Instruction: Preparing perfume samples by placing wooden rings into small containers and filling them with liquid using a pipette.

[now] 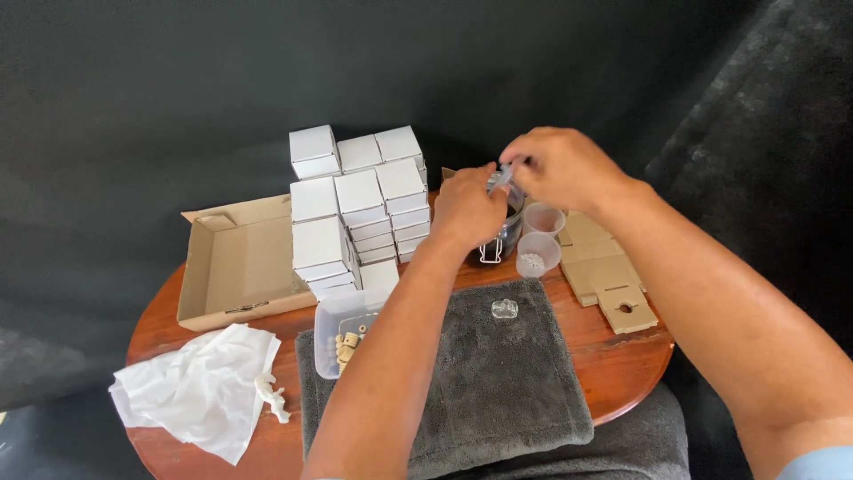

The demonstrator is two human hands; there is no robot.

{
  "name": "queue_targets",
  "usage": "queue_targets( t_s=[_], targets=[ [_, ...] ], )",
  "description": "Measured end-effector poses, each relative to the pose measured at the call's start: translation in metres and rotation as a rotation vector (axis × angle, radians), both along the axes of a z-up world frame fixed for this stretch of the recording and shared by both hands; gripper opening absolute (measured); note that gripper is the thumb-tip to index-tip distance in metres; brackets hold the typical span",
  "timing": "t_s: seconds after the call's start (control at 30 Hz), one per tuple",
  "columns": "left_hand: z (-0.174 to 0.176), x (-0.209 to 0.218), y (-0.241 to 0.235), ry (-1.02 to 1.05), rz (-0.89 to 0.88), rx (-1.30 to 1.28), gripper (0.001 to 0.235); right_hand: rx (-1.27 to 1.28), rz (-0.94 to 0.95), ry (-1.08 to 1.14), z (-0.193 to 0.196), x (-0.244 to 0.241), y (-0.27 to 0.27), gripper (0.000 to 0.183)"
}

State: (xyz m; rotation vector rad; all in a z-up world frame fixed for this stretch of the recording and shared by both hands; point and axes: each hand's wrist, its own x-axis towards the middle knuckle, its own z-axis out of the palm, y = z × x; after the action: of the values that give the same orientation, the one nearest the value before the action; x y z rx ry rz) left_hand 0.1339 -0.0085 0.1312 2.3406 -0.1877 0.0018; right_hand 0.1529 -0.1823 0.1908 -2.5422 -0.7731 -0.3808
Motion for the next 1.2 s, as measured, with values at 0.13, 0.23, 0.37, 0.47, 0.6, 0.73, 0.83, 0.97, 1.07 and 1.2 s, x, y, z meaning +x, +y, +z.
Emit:
queue_targets(
  t_s=[0.13, 0.23, 0.37, 0.47, 0.6, 0.73, 0.83, 0.97, 1.07, 1.2],
  targets=[
    [-0.016, 0.013, 0.000, 0.026, -0.034, 0.155, 0.045, -0.073, 0.043, 0.060, -0.007, -0.002, 0.011, 0.028],
    [-0.016, 0.006, 0.003, -0.034, 0.009, 0.181, 0.035, -0.105, -0.005, 0.107, -0.014, -0.001, 0.012, 0.031],
    [-0.004, -0.012, 0.002, -0.101, 0.077, 0.060, 0.030, 0.013, -0.099, 0.246, -0.018, -0.003, 0.011, 0.032],
    [-0.002, -0.016, -0.002, -0.071, 0.136, 0.063, 0.031, 0.002, -0.147, 0.263, -0.028, 0.001, 0.009, 0.028],
    [-0.004, -0.011, -0.003, 0.018, 0.153, 0.129, 0.039, -0.083, -0.139, 0.265, -0.052, 0.023, 0.006, 0.027],
    [-0.012, -0.002, -0.001, 0.029, 0.149, 0.168, 0.039, -0.082, -0.122, 0.287, -0.039, 0.010, 0.017, 0.029],
    [-0.011, -0.003, -0.002, 0.043, 0.128, 0.203, 0.040, -0.137, -0.116, 0.310, -0.028, -0.004, 0.021, 0.033],
    [-0.018, 0.000, -0.003, 0.012, 0.113, 0.214, 0.035, -0.132, -0.107, 0.296, -0.037, -0.002, 0.018, 0.032],
    [-0.025, 0.004, -0.002, -0.039, 0.138, 0.155, 0.033, -0.130, -0.144, 0.273, -0.040, 0.003, 0.013, 0.031],
    [-0.039, 0.012, -0.003, -0.059, 0.155, 0.108, 0.033, -0.159, -0.194, 0.259, -0.047, 0.010, 0.008, 0.027]
  ],
)
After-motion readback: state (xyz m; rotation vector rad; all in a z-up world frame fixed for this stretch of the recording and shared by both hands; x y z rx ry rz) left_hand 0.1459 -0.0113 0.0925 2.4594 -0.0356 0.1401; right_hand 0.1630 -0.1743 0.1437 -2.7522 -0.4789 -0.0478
